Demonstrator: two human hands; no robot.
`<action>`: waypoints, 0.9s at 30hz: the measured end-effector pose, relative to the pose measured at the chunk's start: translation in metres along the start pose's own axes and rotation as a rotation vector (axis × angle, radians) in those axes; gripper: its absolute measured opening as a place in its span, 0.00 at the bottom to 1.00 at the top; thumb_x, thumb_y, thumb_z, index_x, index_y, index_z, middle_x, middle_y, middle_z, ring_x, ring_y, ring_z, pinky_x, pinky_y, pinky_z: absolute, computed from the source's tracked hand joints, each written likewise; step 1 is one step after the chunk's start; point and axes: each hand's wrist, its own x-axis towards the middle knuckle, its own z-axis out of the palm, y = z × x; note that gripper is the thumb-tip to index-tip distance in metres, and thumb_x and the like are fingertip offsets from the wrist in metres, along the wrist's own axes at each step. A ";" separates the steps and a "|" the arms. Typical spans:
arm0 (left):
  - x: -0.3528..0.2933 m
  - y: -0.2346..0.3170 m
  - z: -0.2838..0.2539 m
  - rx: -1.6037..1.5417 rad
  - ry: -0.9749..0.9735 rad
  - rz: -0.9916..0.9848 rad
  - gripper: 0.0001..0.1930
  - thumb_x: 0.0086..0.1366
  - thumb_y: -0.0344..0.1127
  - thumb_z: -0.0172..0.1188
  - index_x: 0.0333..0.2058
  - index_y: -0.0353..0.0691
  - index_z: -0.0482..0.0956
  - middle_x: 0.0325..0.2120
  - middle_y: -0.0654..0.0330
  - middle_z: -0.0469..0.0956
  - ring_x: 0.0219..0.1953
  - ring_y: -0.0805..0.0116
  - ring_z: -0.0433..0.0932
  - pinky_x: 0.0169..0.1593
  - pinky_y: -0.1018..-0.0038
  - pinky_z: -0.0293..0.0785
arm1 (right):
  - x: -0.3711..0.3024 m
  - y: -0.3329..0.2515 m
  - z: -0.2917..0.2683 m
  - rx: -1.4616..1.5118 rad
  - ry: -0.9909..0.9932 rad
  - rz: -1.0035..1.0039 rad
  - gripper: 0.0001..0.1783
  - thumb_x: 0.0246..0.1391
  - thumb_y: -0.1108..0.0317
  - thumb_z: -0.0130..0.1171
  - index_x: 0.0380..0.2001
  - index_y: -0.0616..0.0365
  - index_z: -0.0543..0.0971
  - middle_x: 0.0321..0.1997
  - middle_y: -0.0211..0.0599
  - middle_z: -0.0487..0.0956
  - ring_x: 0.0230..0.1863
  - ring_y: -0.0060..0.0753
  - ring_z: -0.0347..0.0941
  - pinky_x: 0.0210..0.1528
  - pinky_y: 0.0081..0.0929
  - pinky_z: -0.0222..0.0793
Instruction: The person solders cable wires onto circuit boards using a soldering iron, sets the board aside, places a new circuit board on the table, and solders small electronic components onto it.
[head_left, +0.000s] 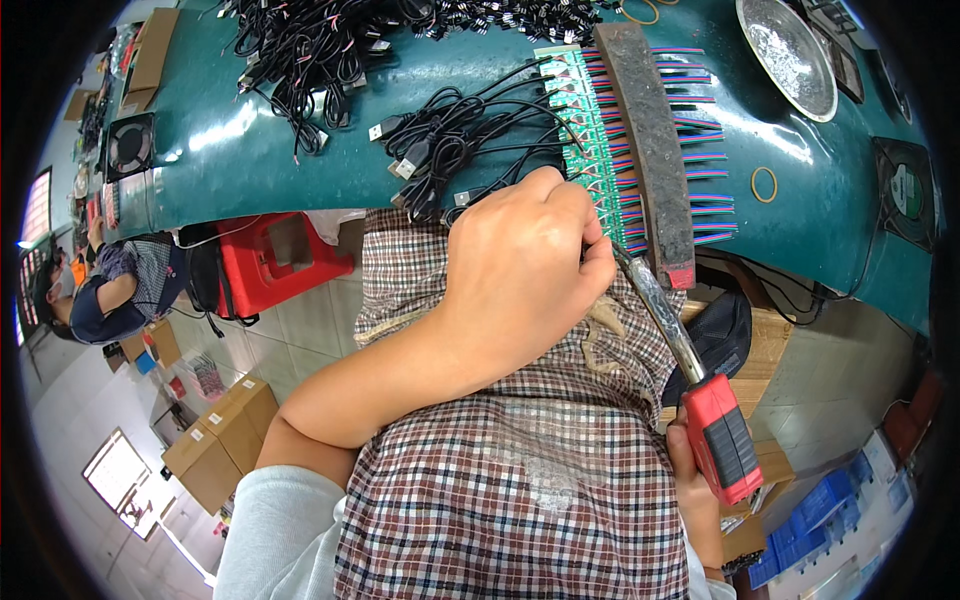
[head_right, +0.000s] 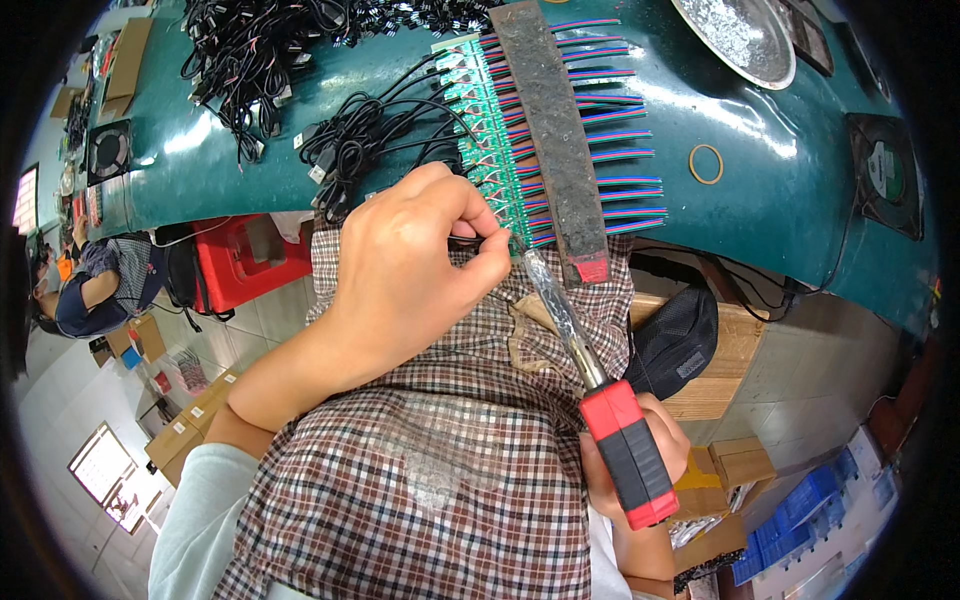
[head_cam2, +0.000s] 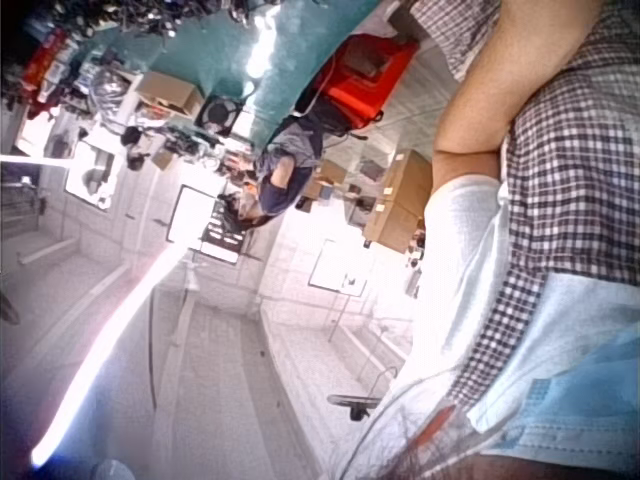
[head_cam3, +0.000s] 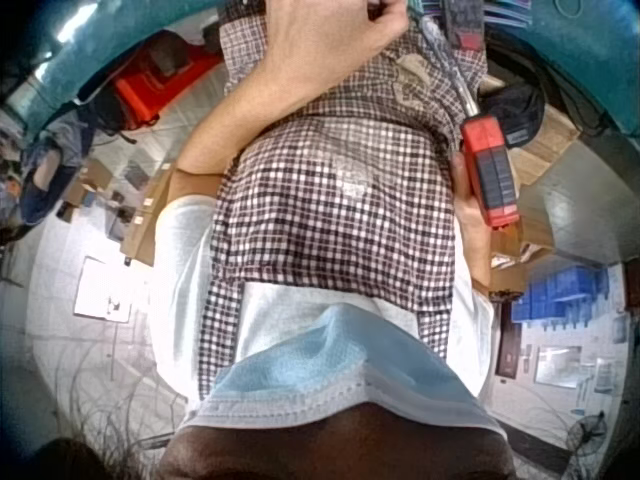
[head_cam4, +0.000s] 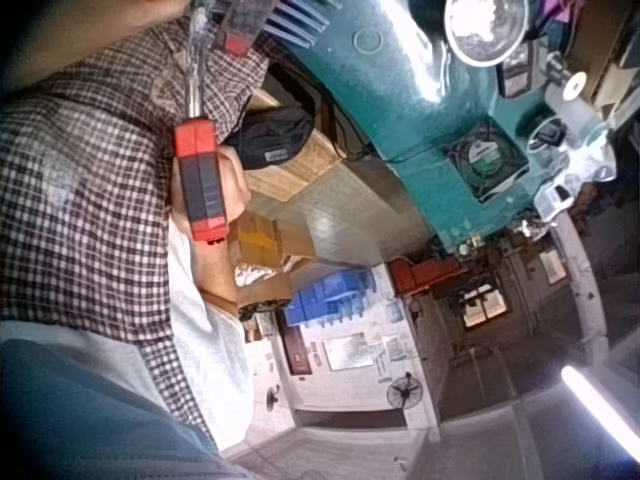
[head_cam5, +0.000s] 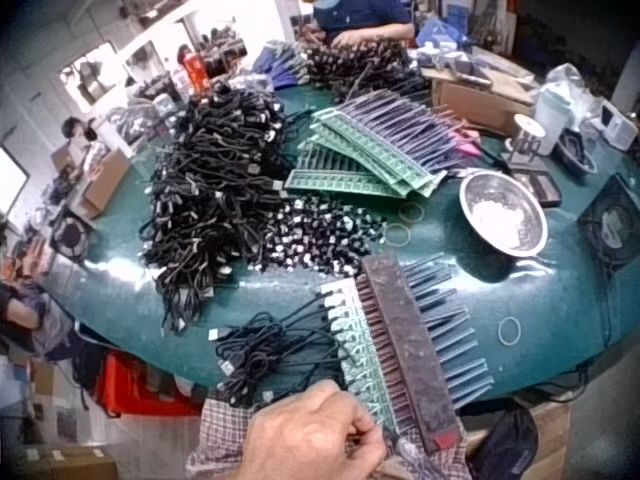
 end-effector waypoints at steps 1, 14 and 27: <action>0.000 0.000 0.000 -0.002 0.001 0.000 0.08 0.51 0.28 0.71 0.24 0.39 0.78 0.24 0.60 0.78 0.26 0.63 0.81 0.30 0.68 0.76 | -0.001 -0.001 -0.001 -0.017 -0.004 0.006 0.13 0.36 0.80 0.68 0.31 0.65 0.79 0.28 0.43 0.77 0.27 0.43 0.75 0.30 0.29 0.71; 0.000 0.000 0.000 0.009 0.009 0.003 0.08 0.51 0.28 0.71 0.24 0.40 0.78 0.24 0.60 0.78 0.26 0.62 0.81 0.30 0.67 0.76 | -0.001 -0.002 -0.013 -0.185 -0.024 -0.030 0.11 0.44 0.73 0.68 0.33 0.64 0.81 0.34 0.46 0.82 0.34 0.53 0.80 0.41 0.39 0.77; 0.014 -0.040 -0.064 0.197 0.331 -0.016 0.07 0.60 0.33 0.71 0.34 0.39 0.83 0.31 0.58 0.80 0.34 0.63 0.79 0.38 0.69 0.74 | -0.039 0.011 -0.019 -0.142 -0.060 0.261 0.08 0.64 0.73 0.60 0.43 0.66 0.79 0.39 0.40 0.80 0.38 0.32 0.77 0.44 0.30 0.73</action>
